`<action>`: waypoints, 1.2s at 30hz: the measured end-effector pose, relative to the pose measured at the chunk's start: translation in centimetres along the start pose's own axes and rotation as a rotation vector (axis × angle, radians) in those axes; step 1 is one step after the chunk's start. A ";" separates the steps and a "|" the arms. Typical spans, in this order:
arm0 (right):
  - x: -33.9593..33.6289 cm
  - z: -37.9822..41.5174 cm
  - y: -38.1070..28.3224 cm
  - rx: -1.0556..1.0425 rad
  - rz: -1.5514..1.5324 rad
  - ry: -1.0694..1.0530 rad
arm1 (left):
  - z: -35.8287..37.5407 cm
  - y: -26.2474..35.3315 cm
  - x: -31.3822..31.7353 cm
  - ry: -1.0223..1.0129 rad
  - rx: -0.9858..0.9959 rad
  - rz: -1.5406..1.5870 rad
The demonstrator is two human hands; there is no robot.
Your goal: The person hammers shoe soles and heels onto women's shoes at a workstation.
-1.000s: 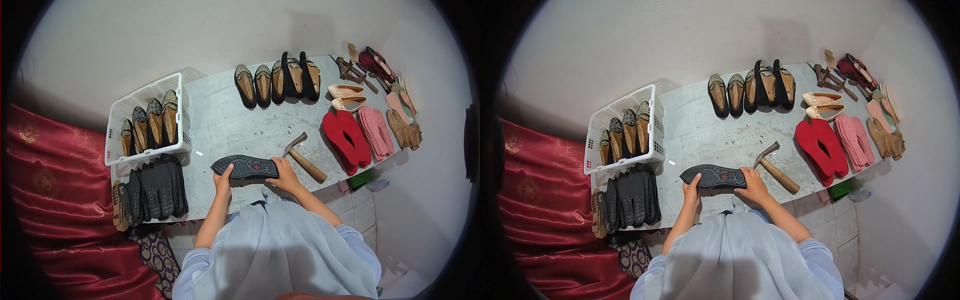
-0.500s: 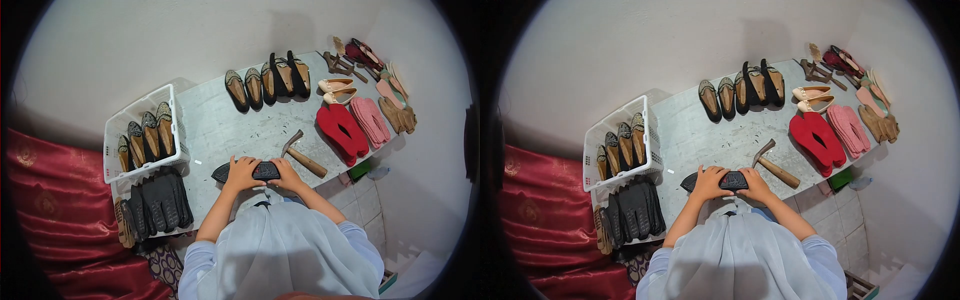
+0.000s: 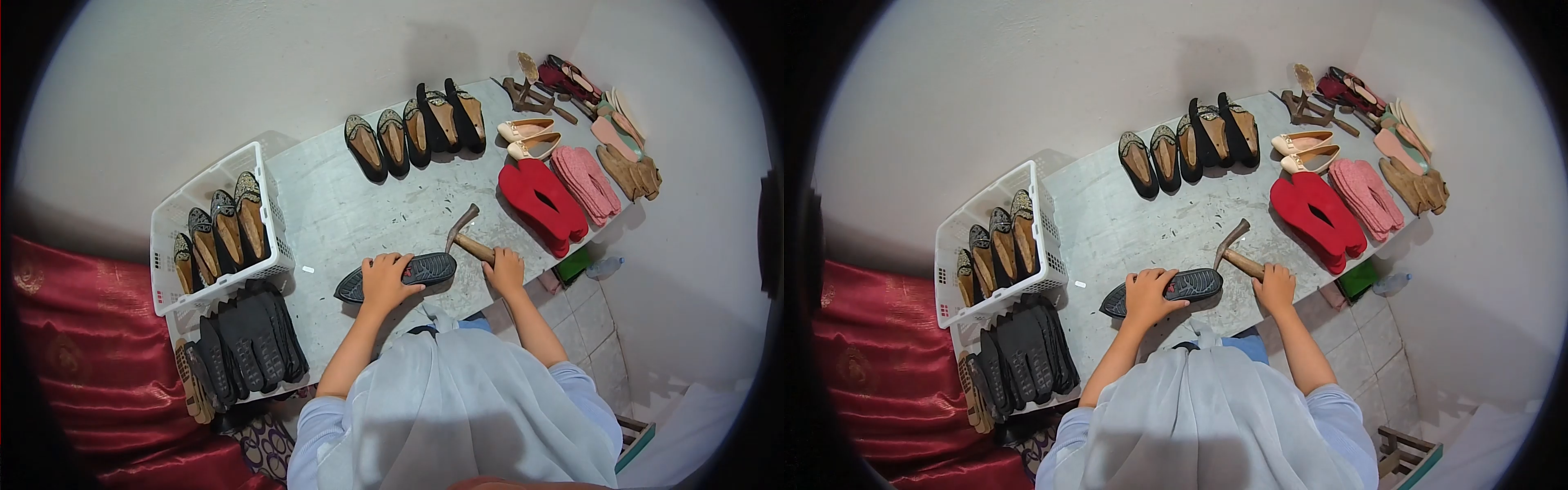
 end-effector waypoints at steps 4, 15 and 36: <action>-1.0 -0.1 -1.1 -0.137 0.116 -0.002 | 0.3 -0.3 0.1 0.034 -0.031 0.018; -4.6 -3.2 -1.2 0.026 -0.149 -0.023 | 0.4 -3.8 -0.1 0.022 -0.258 0.189; -6.6 5.9 -5.4 0.180 -1.187 -0.232 | -1.7 -1.0 0.3 -0.046 -0.163 0.032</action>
Point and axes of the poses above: each hand's wrist, its own z-axis away from the middle knuckle, its own x-axis out of the palm, y = z × x, the point moved 6 cm from there along -z, towards the middle knuckle
